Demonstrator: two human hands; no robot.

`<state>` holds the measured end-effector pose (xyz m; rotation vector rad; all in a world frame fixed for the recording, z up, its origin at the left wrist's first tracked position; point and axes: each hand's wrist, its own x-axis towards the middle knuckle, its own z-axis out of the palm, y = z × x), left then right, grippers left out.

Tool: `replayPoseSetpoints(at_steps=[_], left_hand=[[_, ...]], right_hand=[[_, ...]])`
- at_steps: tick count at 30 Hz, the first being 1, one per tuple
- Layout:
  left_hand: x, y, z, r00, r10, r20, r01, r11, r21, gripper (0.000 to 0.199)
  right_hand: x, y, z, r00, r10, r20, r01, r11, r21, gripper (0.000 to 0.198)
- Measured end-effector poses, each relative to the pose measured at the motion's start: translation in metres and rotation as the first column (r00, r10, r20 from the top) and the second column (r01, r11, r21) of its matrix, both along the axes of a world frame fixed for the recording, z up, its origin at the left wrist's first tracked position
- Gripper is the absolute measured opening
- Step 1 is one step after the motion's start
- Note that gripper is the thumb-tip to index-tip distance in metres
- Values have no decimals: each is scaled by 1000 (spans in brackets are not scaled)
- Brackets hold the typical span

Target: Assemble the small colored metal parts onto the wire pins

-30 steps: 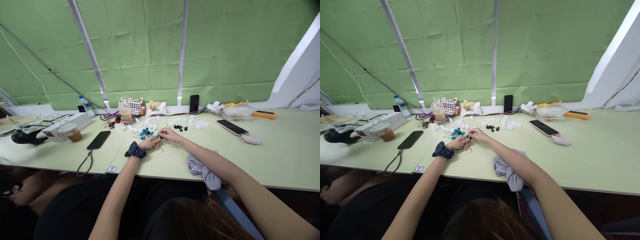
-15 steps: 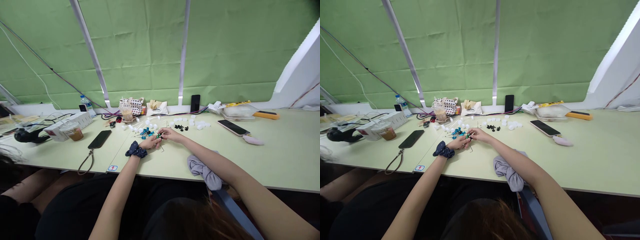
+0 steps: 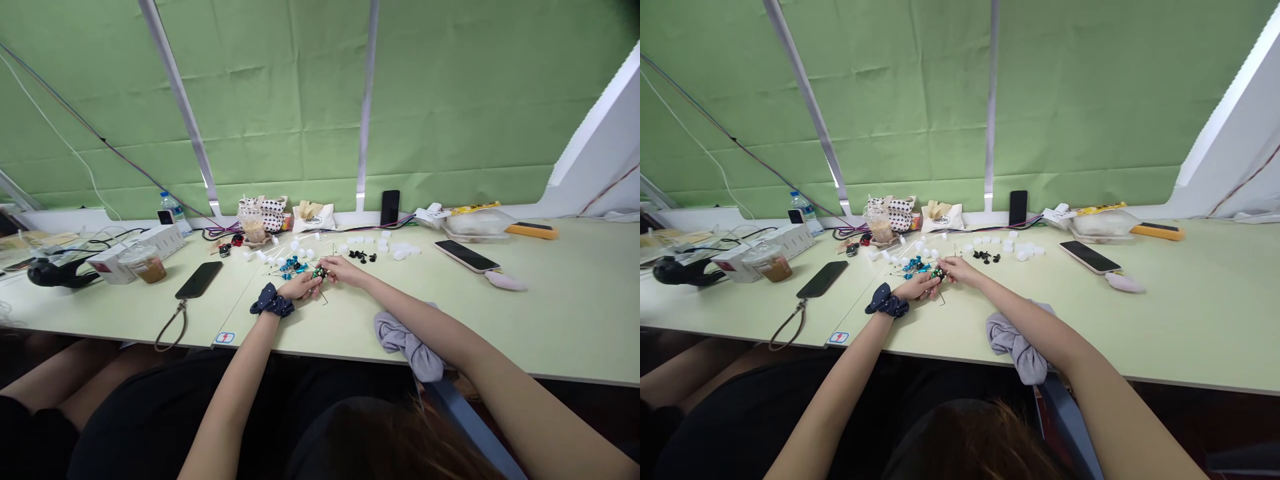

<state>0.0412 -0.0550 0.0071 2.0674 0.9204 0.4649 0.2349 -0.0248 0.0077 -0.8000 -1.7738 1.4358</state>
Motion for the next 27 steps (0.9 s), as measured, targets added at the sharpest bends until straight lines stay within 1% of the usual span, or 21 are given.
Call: replayPoseSetpoints(at_steps=[2,4,7,8,10,12,13,15,17,18,20,22,23,25,27], left_hand=[[0,-1,1,1000,-2,8,2,1000,10,53],[0,-2,2,1000,7,22,-7,1000,0,52],[1,-5,5,999,25,19,-25,999,-20,53],[2,-6,5,1000,28,12,-28,1000,-15,54],[3,-7,7,1000,29,8,-29,1000,-5,53],[4,-8,8,1000,24,17,-24,1000,-19,51],[4,-9,8,999,21,24,-20,999,-30,49],[4,-9,9,999,20,34,-19,999,-42,48],[4,-8,9,999,21,26,-20,999,-29,50],[4,-8,9,1000,19,20,-19,1000,-20,50],[3,-8,8,1000,13,3,-13,1000,-7,51],[3,-8,8,1000,11,-7,-11,1000,-4,53],[3,-8,8,1000,12,-11,-12,1000,-4,54],[3,-7,8,1000,12,-17,-12,1000,2,57],[3,-7,8,1000,15,-22,-15,1000,7,57]], right_hand=[[0,2,-1,1000,-2,2,2,999,35,40],[2,2,-1,999,43,-12,-42,996,73,36],[4,0,1,995,96,-15,-94,992,87,38],[4,-1,3,996,88,1,-87,993,82,39],[2,-4,4,999,26,43,-30,996,82,40],[1,-6,6,997,-27,72,18,993,114,39],[1,-6,7,997,-28,72,18,990,137,38],[2,-7,8,998,22,56,-31,985,169,36],[3,-8,8,997,65,46,-71,984,163,39],[3,-8,8,997,58,52,-66,987,148,41],[2,-7,7,995,-4,98,-9,992,129,41],[2,-6,6,988,-70,140,47,986,158,42],[2,-6,6,987,-75,141,49,982,182,41],[3,-4,6,995,-15,102,-8,975,220,36],[5,-3,6,996,72,52,-82,970,227,36]])
